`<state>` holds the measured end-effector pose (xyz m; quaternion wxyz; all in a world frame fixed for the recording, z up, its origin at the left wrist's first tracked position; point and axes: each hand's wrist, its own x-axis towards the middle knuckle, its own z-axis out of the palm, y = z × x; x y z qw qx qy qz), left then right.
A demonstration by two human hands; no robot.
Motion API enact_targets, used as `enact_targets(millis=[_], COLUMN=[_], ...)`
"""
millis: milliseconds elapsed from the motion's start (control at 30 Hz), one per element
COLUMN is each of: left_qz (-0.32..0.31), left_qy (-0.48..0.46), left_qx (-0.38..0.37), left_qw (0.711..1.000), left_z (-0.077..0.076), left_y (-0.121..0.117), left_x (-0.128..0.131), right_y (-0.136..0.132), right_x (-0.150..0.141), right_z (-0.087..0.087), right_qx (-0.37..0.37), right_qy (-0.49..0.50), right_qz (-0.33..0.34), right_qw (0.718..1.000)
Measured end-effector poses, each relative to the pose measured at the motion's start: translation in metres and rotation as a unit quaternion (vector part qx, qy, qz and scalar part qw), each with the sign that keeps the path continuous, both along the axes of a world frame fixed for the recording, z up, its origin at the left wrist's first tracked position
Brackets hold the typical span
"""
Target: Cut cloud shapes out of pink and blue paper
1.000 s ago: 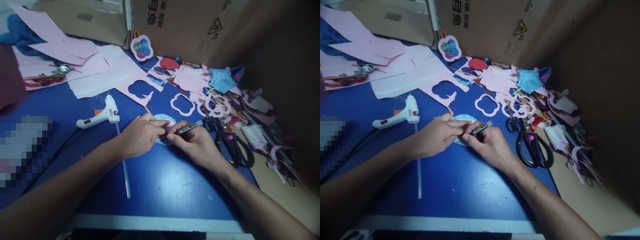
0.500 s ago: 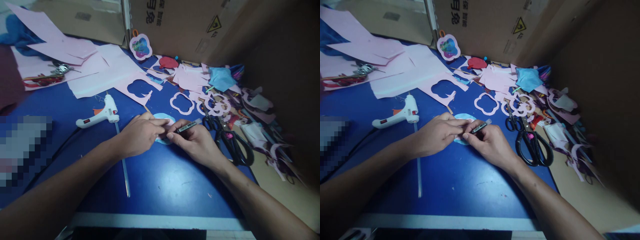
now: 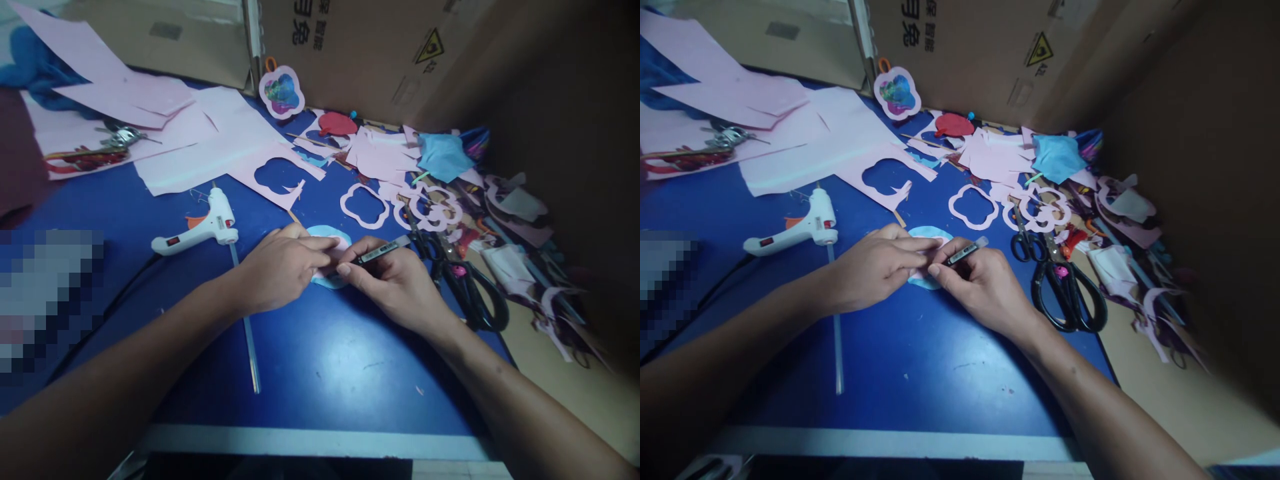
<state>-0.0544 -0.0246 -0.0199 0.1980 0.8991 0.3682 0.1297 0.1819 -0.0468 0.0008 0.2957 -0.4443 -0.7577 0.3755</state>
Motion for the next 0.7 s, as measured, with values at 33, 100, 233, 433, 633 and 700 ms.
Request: enact_targets(millis=[33,100,233,433,633,700], left_qz=[-0.002,-0.004,0.003,0.004,0.004,0.006], left_qy=[0.0,0.0,-0.002,-0.009,-0.008,-0.007], left_qx=[0.002,0.006,0.008,0.006,0.006,0.001], left_qw=[1.0,1.0,1.0,1.0,1.0,1.0], left_z=[-0.0005,-0.0014,-0.0016,0.0013,0.0037,0.0049], left_y=[0.0,0.0,-0.0008,-0.0023,-0.0028,-0.0032], left_x=[-0.0003,-0.0006,-0.0002,0.0011,0.002,0.0023], right_y=[-0.0001,-0.0002,-0.0008,-0.0019,-0.0024,-0.0024], right_x=[-0.0002,-0.0006,-0.0015,-0.0022,-0.003,-0.0032], right_z=[0.0,0.0001,0.0004,-0.0013,-0.0023,-0.0018], right_qx=[0.002,0.005,0.003,0.004,-0.001,0.002], right_qy=[-0.001,-0.002,-0.003,-0.007,-0.012,-0.013], right_qz=[-0.001,-0.001,0.002,0.002,0.007,0.007], right_qw=[1.0,1.0,1.0,1.0,1.0,1.0])
